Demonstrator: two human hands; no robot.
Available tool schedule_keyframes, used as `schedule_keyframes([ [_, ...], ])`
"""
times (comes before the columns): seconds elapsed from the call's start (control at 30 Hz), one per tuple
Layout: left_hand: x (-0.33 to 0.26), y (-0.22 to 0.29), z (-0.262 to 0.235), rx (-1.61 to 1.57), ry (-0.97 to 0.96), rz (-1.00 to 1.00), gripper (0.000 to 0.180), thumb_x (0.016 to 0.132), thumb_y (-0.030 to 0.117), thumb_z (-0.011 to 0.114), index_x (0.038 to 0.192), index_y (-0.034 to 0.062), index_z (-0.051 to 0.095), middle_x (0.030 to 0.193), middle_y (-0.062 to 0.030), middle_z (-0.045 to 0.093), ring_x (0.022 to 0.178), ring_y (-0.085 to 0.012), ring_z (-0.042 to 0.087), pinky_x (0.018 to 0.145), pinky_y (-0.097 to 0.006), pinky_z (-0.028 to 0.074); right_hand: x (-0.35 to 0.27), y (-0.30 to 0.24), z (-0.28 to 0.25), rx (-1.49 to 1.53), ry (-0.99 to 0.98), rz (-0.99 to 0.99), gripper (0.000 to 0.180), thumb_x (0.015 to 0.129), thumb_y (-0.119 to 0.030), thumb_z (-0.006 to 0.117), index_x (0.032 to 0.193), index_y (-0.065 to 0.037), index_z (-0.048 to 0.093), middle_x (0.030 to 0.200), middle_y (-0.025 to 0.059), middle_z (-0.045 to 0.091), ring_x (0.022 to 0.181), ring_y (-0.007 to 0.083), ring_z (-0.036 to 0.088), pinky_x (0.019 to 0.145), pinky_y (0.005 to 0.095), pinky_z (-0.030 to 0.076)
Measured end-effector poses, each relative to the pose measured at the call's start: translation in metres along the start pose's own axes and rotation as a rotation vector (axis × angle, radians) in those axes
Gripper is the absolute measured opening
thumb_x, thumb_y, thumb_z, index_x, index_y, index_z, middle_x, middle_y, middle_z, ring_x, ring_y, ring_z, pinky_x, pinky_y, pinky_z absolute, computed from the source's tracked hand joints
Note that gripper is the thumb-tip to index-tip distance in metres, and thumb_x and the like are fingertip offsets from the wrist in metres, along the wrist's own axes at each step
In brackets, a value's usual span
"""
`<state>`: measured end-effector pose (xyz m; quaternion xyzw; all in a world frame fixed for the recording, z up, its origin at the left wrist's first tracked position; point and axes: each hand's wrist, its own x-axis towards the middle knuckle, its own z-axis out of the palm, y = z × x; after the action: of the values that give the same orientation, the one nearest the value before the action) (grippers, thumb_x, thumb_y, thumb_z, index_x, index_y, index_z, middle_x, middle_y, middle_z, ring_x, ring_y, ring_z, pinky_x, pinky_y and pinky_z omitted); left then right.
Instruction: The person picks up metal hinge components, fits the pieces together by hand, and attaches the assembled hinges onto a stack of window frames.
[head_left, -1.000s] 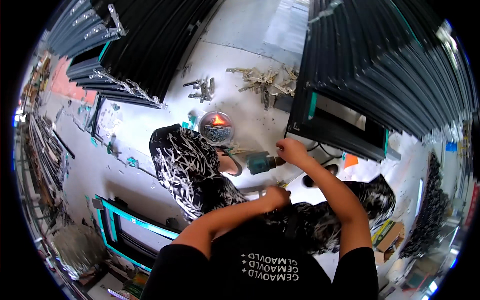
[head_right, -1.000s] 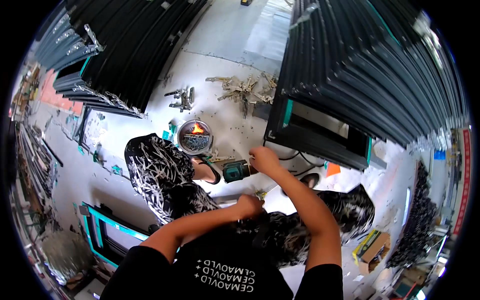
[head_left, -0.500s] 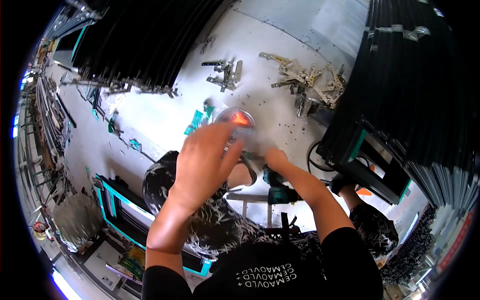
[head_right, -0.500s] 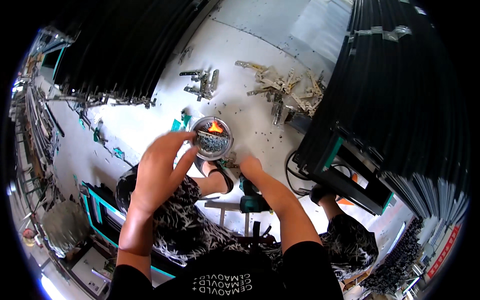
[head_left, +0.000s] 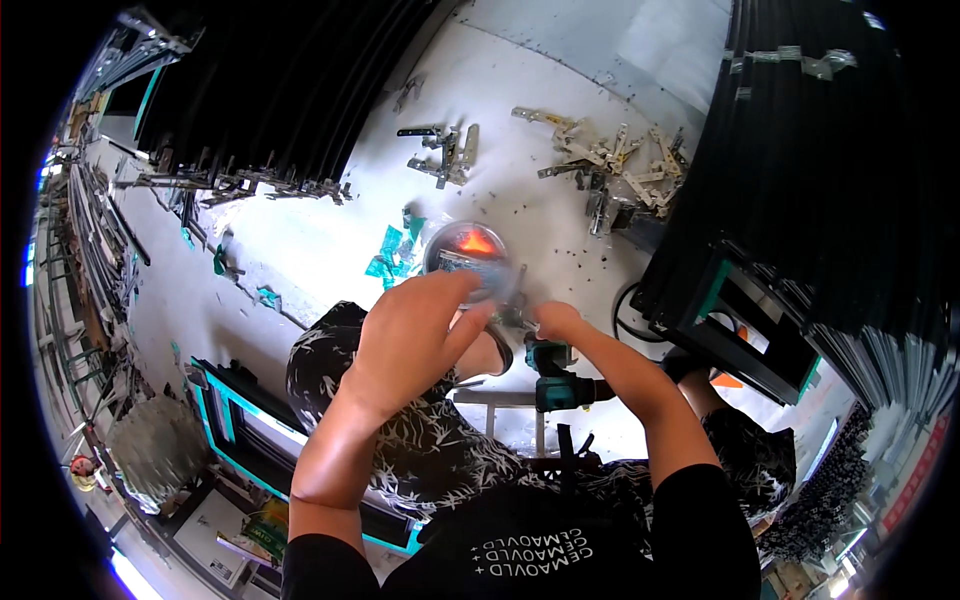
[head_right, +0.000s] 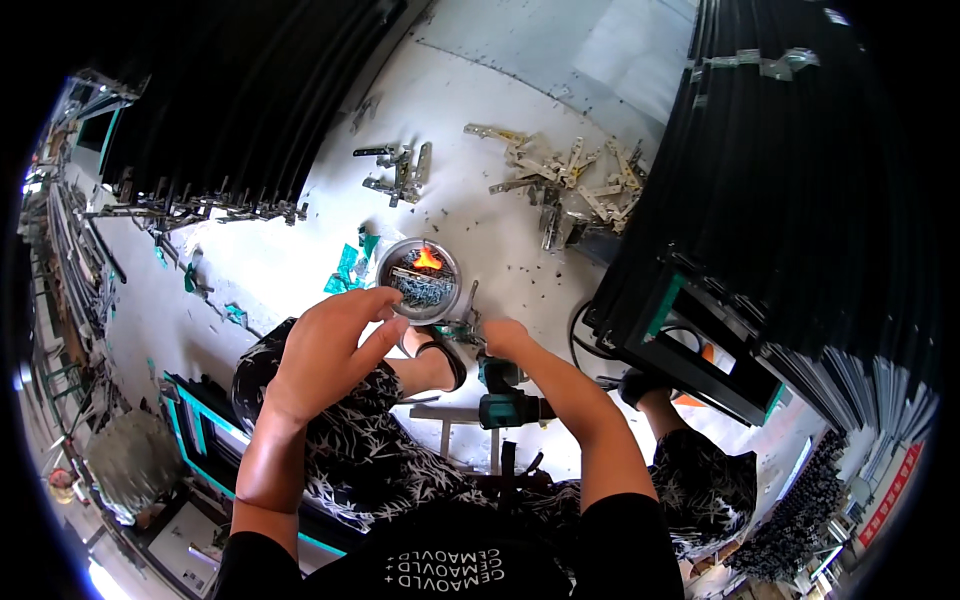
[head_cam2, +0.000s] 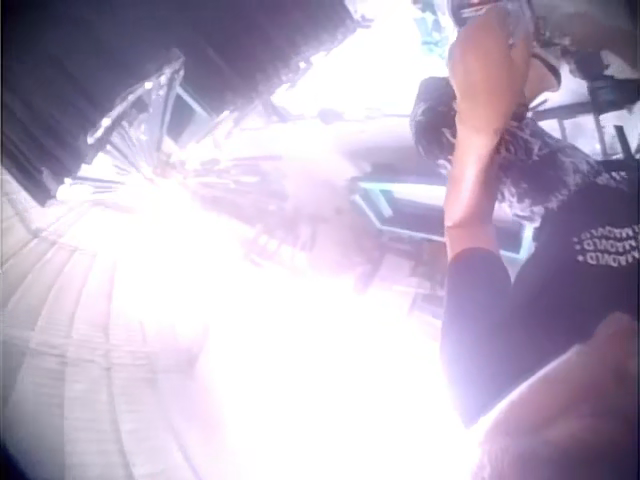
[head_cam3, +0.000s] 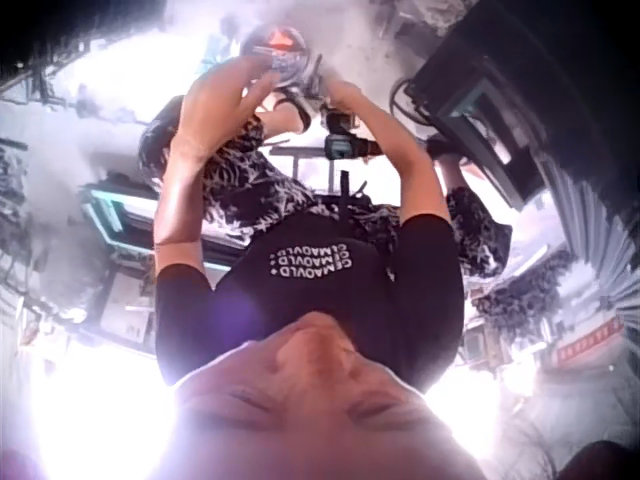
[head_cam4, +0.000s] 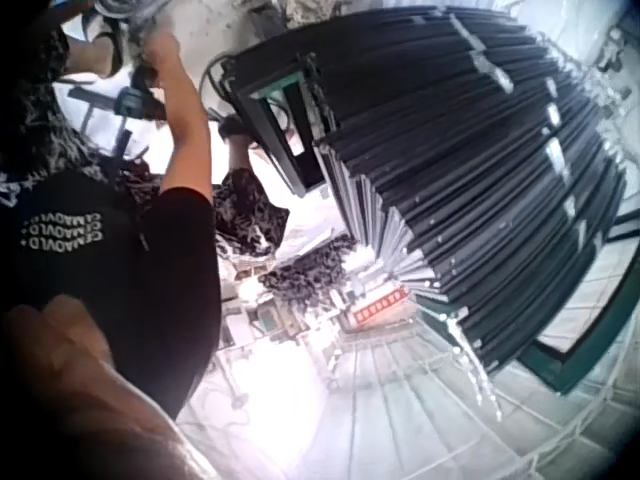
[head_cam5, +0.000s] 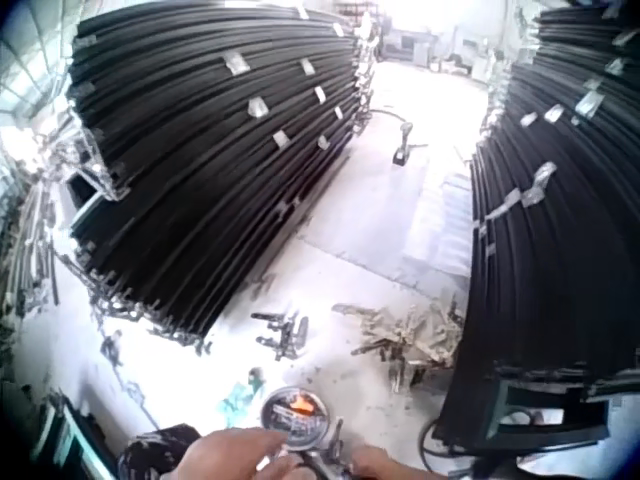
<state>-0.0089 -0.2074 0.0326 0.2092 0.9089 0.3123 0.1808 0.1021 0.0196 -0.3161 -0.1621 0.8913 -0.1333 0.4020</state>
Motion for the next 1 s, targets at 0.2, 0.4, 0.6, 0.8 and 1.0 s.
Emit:
schedule_keyframes([
  [0.2,-0.004,0.002,0.018,0.038,-0.021,-0.008,0.034,0.091,0.029,0.058,0.111,0.0012,0.061,0.087,-0.0126,0.068,0.084,-0.0311,0.064,0.074,-0.039,0.049,-0.092,0.002,-0.083,0.128,-0.024,0.103,0.027,0.07,-0.021,0.074,0.094,-0.01,0.068,0.083,0.0123,0.068,0.083,0.032,0.066,0.071,0.0411,0.052],
  [0.4,-0.014,0.022,0.066,-0.095,0.052,0.082,0.047,0.095,0.035,0.054,0.121,-0.0038,0.055,0.095,-0.0155,0.068,0.091,-0.0253,0.065,0.081,-0.033,0.049,-0.257,-0.05,-0.167,0.383,0.376,-0.071,0.016,0.076,-0.014,0.07,0.09,-0.008,0.065,0.079,0.0106,0.067,0.075,0.0318,0.064,0.064,0.0405,0.049],
  [0.6,-0.02,0.098,0.092,-1.289,-0.131,-0.137,0.028,0.103,0.029,0.044,0.091,0.0065,0.056,0.068,0.0,0.052,0.061,-0.0111,0.047,0.061,-0.027,0.042,-0.364,-0.085,-0.179,0.793,0.424,-0.159,0.017,0.085,-0.009,0.067,0.101,-0.004,0.063,0.079,0.0082,0.069,0.066,0.0168,0.065,0.06,0.0318,0.049],
  [0.8,-0.031,0.125,0.095,-1.467,-0.448,-0.25,0.029,0.103,0.032,0.042,0.107,0.0053,0.052,0.077,-0.0016,0.051,0.071,-0.0166,0.051,0.073,-0.035,0.048,-0.427,-0.118,-0.194,1.17,0.412,-0.232,0.021,0.094,-0.012,0.053,0.106,-0.002,0.066,0.07,0.0062,0.065,0.055,0.0064,0.056,0.051,0.0206,0.045],
  [1.0,-0.1,0.182,0.067,-0.456,0.224,0.346,0.047,0.097,0.039,0.05,0.124,0.0013,0.055,0.12,-0.0192,0.06,0.109,-0.0302,0.059,0.094,-0.039,0.045,-0.466,-0.124,-0.211,1.387,0.694,-0.124,0.023,0.094,-0.019,0.052,0.094,-0.002,0.068,0.06,0.0049,0.062,0.047,0.0054,0.051,0.044,0.0195,0.039],
])
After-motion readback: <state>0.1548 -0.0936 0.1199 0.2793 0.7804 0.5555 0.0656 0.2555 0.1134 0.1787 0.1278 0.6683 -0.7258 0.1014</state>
